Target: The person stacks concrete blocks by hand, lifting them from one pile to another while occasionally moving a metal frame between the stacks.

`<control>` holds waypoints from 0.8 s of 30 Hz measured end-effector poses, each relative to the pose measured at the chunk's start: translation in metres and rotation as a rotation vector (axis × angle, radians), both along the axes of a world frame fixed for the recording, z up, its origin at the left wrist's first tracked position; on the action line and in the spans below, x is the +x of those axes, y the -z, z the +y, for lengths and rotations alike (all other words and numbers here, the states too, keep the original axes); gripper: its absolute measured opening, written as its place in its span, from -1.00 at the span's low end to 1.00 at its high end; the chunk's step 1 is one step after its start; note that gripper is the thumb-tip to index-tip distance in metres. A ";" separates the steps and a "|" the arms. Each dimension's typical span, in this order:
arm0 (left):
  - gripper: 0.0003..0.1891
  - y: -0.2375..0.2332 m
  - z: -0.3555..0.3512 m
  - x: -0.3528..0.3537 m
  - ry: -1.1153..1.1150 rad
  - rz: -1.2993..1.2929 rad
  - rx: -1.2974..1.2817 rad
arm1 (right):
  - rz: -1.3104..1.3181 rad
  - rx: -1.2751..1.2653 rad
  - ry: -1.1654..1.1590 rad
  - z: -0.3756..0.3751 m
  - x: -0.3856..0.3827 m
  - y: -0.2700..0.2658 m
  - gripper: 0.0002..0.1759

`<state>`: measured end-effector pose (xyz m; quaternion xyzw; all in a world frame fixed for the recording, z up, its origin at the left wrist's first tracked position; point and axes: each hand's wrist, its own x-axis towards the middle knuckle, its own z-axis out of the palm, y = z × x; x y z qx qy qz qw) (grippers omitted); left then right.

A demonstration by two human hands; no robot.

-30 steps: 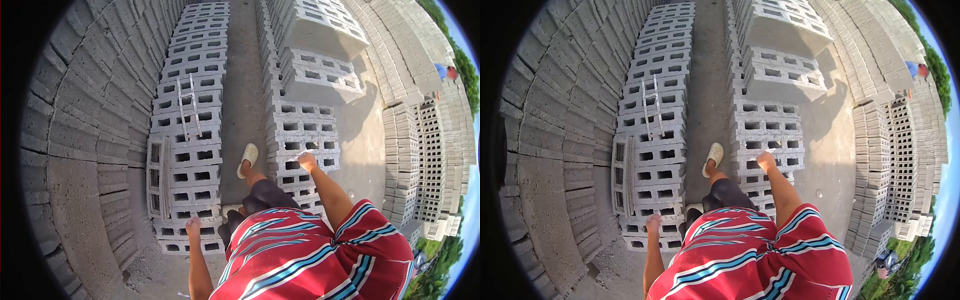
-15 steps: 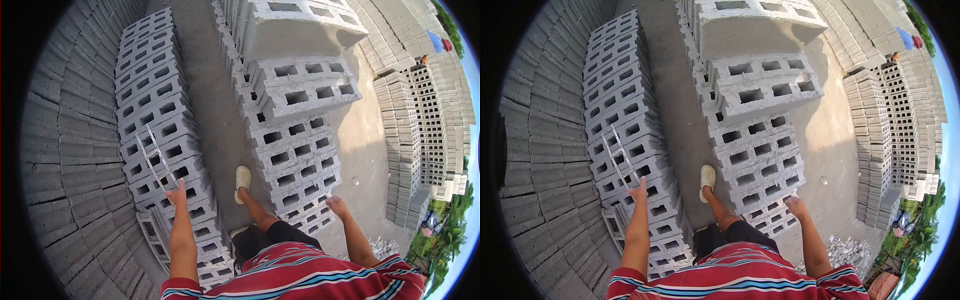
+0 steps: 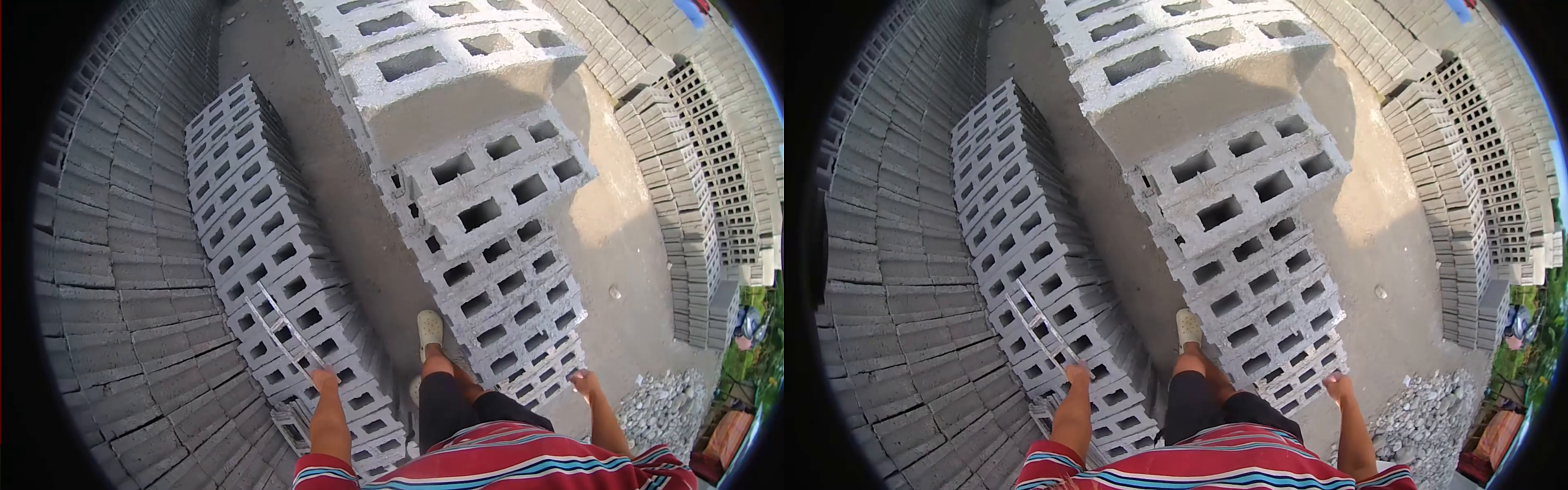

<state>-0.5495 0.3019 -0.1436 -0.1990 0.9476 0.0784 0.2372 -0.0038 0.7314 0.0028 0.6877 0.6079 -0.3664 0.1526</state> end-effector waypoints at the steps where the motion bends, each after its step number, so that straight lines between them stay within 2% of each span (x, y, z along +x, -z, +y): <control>1: -0.60 -0.001 0.003 -0.003 0.024 -0.010 -0.031 | 0.039 0.019 0.008 0.000 0.006 0.009 -0.82; 4: -0.54 0.001 0.002 -0.004 -0.030 -0.005 -0.091 | 0.047 0.023 0.007 0.010 -0.007 0.004 -0.84; 6: -0.54 0.029 -0.019 -0.010 -0.010 -0.116 -0.036 | 0.021 0.006 0.046 0.019 -0.043 -0.031 -0.85; 9: -0.56 -0.001 -0.005 -0.022 0.131 -0.267 -0.046 | -0.038 0.078 -0.001 0.036 -0.038 -0.025 -0.82; 12: -0.58 0.005 -0.004 -0.025 0.117 -0.142 0.060 | -0.046 0.268 -0.198 0.064 -0.036 -0.024 -0.77; 13: -0.63 0.004 -0.001 -0.027 -0.093 -0.093 0.252 | 0.000 0.314 -0.138 0.068 -0.074 -0.055 -0.73; 16: -0.75 -0.015 -0.002 -0.028 -0.724 0.047 0.810 | 0.167 0.423 -0.210 0.107 -0.121 -0.068 -0.76; 17: -0.69 -0.040 0.010 -0.033 -0.845 0.204 0.899 | 0.232 0.415 -0.227 0.112 -0.163 -0.094 -0.77; 18: -0.67 -0.077 0.020 -0.041 -0.840 0.185 0.894 | 0.296 0.403 -0.242 0.108 -0.214 -0.125 -0.77; 20: -0.61 -0.140 0.036 -0.061 -0.829 0.148 0.893 | 0.443 0.255 -0.271 0.107 -0.289 -0.150 -0.75; 21: -0.54 -0.162 0.039 -0.067 -0.756 0.093 0.860 | 0.520 0.210 -0.392 0.098 -0.336 -0.176 -0.73; 24: -0.52 -0.207 0.037 -0.078 0.153 0.496 0.437 | 0.871 0.212 -0.890 0.062 -0.458 -0.236 -0.73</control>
